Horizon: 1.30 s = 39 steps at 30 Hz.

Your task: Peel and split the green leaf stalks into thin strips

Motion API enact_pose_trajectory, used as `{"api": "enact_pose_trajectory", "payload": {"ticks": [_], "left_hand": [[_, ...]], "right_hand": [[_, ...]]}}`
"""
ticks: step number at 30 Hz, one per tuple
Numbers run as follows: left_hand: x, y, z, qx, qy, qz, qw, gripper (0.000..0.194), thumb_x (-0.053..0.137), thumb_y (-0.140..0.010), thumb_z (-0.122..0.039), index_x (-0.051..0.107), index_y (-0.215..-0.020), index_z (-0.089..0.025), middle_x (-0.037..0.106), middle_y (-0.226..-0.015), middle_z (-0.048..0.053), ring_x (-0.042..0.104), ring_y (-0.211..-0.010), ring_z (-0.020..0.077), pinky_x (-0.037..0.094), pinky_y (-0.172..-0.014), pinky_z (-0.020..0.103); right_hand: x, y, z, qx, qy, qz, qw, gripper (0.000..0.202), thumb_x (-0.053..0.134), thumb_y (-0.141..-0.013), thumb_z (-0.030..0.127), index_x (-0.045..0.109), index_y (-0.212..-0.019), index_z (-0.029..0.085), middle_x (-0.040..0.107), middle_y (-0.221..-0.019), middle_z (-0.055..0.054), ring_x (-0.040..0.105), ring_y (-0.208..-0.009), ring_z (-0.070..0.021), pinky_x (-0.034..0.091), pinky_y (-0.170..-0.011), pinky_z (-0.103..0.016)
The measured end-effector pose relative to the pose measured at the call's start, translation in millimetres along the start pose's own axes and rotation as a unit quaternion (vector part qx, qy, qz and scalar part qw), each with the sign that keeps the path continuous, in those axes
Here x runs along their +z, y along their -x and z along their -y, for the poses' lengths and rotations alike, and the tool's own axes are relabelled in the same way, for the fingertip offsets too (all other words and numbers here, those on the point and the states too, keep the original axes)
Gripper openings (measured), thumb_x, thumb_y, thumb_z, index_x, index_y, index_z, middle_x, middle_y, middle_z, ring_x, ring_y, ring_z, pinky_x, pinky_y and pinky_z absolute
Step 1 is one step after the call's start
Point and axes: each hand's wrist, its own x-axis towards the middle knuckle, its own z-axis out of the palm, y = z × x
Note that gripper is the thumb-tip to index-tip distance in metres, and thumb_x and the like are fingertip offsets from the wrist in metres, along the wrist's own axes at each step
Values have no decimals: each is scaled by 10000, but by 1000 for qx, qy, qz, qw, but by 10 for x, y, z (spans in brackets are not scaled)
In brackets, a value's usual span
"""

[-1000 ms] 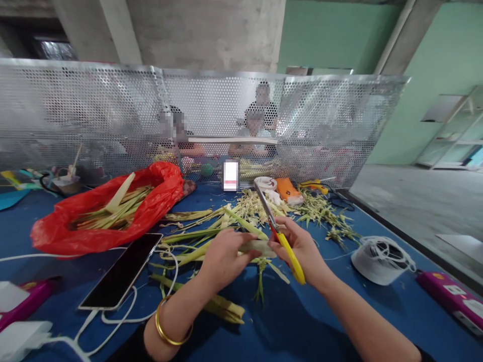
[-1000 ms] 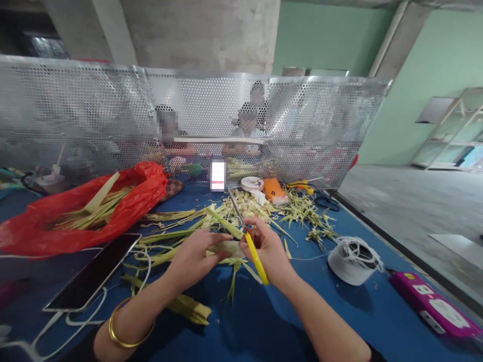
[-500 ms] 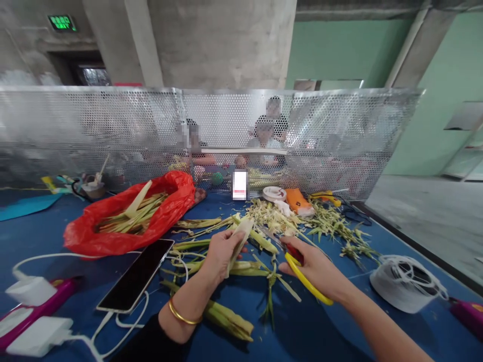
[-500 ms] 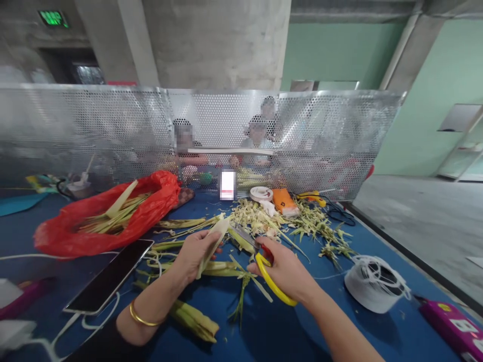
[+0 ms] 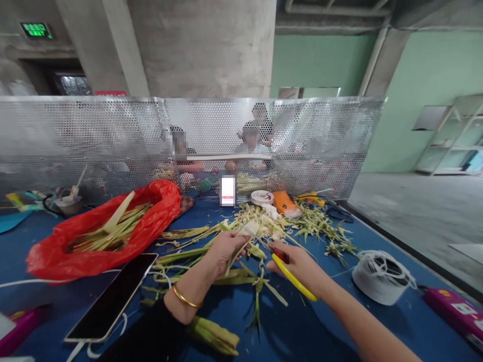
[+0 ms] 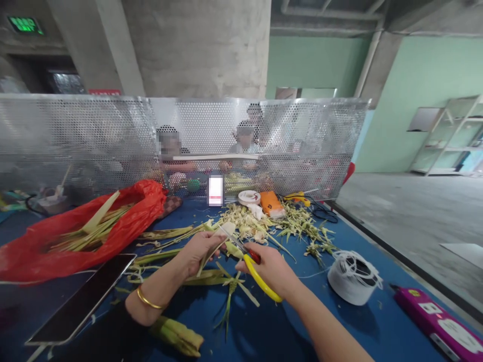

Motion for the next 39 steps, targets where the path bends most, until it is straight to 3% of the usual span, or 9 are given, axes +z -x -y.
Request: {"api": "enact_pose_trajectory", "payload": {"ticks": [8,16,24,29,32,35,39], "left_hand": [[-7,-255,-163,-8,-28,63,998,318,802,-538,-351,619,-644,-114,629,-595,6,330,-338,9,160,-340,165],[-47,-323,-172,-26,-63,91,994,282,796,-534,-326,624,-587,-109,620,-547,15,329,-333,13,144,-346,159],[-63,-353,-92,-35,-66,90,993,233,767,-580,-290,608,-564,-121,629,-571,14,317,-340,10,138,-349,155],[-22,-351,-108,-33,-62,79,994,236,775,-571,-283,611,-568,-113,626,-571,16,323,-344,13,128,-348,163],[-15,-263,-154,-25,-45,60,997,248,764,-594,-314,621,-616,-114,632,-606,12,349,-360,18,153,-349,166],[-38,-37,-209,-19,-19,42,999,243,722,-648,-333,646,-767,-135,660,-699,8,396,-395,25,231,-372,162],[-108,390,-192,-18,20,22,999,216,706,-667,-328,639,-750,-140,621,-654,-7,425,-435,38,282,-400,167]], "right_hand": [[-5,-108,-123,-13,-24,-27,999,248,627,-733,434,624,-712,187,332,-544,57,302,-538,-106,236,-468,-210],[89,-65,-205,9,-5,-20,1000,372,650,-706,507,635,-935,214,438,-596,53,369,-546,-116,304,-501,-215],[148,-138,-240,0,6,-25,1000,278,591,-767,486,616,-762,209,377,-558,51,339,-542,-116,254,-477,-213],[90,-108,-132,22,92,-38,995,297,531,-812,492,604,-746,212,519,-584,31,455,-548,-132,295,-508,-224],[44,-62,-97,66,201,-75,975,286,484,-853,464,632,-913,228,662,-732,-23,594,-668,-185,334,-559,-241],[27,-36,-123,94,289,-79,949,333,469,-866,455,611,-1059,225,709,-869,-78,654,-793,-248,358,-583,-265],[51,-12,-143,109,353,-61,927,290,480,-865,397,586,-1033,185,711,-874,-108,674,-804,-272,381,-571,-280]]}}
